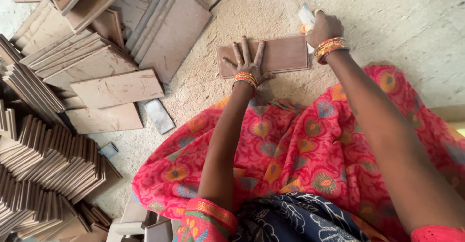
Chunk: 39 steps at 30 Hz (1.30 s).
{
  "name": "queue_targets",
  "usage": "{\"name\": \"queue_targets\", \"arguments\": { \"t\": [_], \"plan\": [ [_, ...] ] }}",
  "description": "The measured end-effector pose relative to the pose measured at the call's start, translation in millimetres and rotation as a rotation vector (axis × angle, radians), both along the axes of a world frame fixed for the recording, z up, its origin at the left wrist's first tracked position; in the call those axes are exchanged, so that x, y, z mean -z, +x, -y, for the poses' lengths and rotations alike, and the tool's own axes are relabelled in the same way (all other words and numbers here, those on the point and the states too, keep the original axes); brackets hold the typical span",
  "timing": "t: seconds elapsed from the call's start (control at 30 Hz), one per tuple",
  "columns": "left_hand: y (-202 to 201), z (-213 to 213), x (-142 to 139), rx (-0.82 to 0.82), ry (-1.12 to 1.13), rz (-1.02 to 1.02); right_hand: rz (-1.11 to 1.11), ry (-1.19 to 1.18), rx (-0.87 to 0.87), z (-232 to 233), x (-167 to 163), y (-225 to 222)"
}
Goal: The person sits on the floor and sands rectangular wooden boards using a sanding block. They hold each board with one hand and rub the surface with the sanding block in the other hand, then place the finished board into a stack.
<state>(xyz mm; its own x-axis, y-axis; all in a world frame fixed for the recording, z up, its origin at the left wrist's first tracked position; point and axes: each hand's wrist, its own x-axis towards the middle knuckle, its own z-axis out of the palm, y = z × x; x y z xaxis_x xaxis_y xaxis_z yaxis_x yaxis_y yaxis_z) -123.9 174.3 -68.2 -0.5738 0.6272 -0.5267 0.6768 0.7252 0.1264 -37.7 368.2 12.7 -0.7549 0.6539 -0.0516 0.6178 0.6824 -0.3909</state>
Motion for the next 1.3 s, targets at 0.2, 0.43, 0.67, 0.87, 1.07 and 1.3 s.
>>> {"name": "queue_targets", "arguments": {
  "t": [0.2,0.43,0.67,0.87,1.07,1.3],
  "plan": [
    [19.5,15.5,-11.1,-0.005,0.039,-0.029,0.029,-0.172,0.148,52.4,6.4,68.7],
    [33.0,16.7,-15.4,0.014,-0.002,-0.042,-0.065,-0.089,0.188,91.0,36.3,130.2],
    [35.9,12.7,-16.5,0.012,-0.003,-0.031,-0.105,-0.111,0.189,49.5,23.4,87.5],
    [37.5,19.2,-11.4,0.03,0.091,-0.078,-0.026,-0.07,0.091,16.0,-5.4,45.8],
    [54.9,45.7,6.3,-0.738,0.089,-0.017,0.176,-0.106,-0.196,7.8,-1.3,55.3],
    [60.5,54.9,5.0,-0.725,0.23,-0.056,-0.048,-0.261,-0.207,31.9,30.8,111.9]
  ]
}}
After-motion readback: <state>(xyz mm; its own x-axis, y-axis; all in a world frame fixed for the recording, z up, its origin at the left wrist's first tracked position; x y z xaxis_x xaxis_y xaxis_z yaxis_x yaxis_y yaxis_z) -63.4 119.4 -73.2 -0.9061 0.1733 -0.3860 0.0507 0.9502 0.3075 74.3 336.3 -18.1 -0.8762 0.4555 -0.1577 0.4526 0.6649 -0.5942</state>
